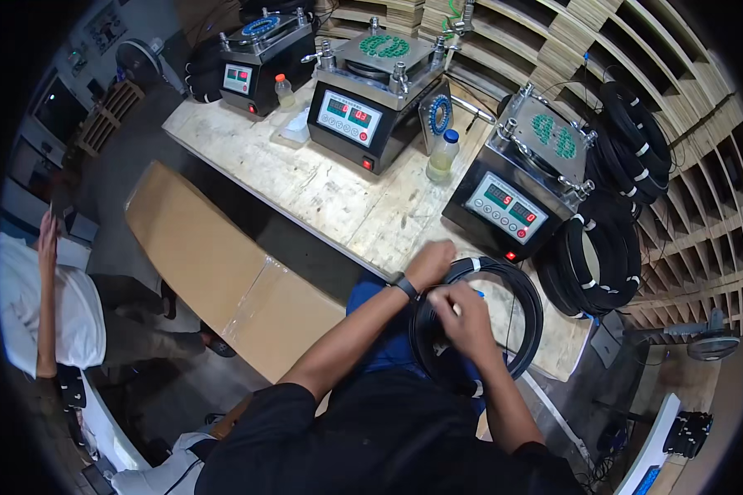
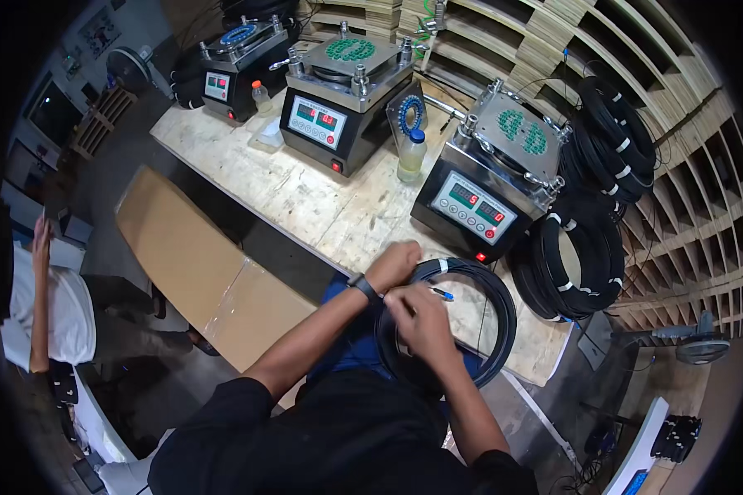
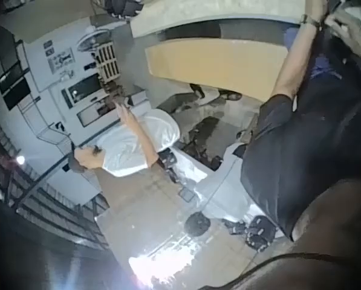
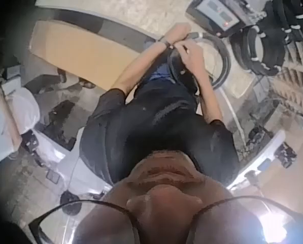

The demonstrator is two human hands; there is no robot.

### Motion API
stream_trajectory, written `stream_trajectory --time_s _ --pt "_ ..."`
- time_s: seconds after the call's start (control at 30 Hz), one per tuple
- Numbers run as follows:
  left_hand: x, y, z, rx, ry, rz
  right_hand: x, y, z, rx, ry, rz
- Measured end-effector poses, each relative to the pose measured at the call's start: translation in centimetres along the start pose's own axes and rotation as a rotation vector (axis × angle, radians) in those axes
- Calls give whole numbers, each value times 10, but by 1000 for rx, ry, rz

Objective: The recorder prepares a fiber optic polishing fixture by inserting connectors and then cleans the polishing machine surface with an air duster.

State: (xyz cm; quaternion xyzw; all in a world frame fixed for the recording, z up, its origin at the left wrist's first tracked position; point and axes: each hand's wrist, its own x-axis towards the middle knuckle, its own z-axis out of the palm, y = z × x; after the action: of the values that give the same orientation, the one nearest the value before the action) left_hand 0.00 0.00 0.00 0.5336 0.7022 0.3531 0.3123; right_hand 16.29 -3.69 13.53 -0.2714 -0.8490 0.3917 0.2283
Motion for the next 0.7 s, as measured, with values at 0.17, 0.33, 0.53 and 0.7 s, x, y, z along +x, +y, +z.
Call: stream_trajectory --time_s 0.17,0.33,0.53,0.7 --pt "-21 -20 -4 -344 193 391 93 -1 17 80 7 81" --pt "-18 -22 14 1 288 306 186 25 45 -123 -75 29" --pt "-24 3 2 109 176 114 280 110 112 -569 100 -266" --pt "-18 8 -7 -62 50 83 305 137 124 -677 115 -104"
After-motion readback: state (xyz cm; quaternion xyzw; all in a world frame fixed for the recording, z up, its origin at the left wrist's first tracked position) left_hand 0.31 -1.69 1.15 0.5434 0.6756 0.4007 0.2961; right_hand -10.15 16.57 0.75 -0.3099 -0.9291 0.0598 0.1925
